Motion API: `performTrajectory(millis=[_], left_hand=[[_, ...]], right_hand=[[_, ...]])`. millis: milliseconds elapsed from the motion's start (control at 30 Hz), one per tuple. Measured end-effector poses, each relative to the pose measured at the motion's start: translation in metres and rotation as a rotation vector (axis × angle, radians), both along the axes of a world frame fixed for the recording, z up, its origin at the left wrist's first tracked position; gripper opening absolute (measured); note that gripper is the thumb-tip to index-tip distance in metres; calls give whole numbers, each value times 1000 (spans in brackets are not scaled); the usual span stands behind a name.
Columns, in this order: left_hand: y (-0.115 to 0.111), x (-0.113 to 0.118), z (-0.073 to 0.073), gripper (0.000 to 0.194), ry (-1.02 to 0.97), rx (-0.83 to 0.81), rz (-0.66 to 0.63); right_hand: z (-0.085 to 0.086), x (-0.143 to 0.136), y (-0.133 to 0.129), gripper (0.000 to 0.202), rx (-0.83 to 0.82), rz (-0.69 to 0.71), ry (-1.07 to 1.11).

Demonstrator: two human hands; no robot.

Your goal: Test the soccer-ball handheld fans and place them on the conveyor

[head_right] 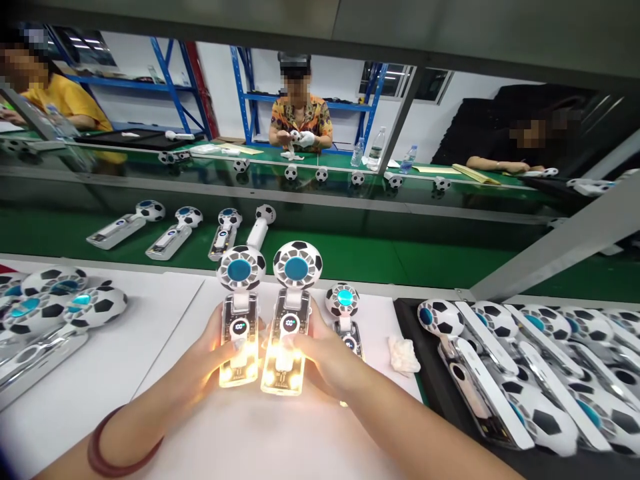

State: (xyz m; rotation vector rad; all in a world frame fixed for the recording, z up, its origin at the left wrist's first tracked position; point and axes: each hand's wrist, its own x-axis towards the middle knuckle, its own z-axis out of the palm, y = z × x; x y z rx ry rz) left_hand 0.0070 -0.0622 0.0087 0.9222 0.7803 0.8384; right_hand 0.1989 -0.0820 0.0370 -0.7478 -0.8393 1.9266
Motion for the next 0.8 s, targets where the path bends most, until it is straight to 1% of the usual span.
performTrajectory(millis=[67, 133, 300, 367, 600, 700, 800], left_hand=[[-1, 0, 0, 70, -29, 15, -10], [-2, 1, 1, 68, -53, 30, 7], [-5, 4, 7, 65, -68, -3, 51], [-5, 5, 7, 66, -64, -9, 68], [-4, 4, 3, 59, -40, 2, 82], [-3, 4, 2, 58, -89, 15, 67], [-3, 4, 2, 61, -112, 7, 71]], right_hand=[[0, 0, -1, 52, 13, 10, 10], [-1, -1, -2, 52, 26, 3, 5], [-2, -1, -3, 55, -34, -20, 16], [-3, -2, -3, 55, -27, -25, -1], [-4, -2, -3, 59, -21, -2, 8], [-2, -1, -3, 61, 23, 42, 35], [1, 0, -3, 66, 35, 38, -5]])
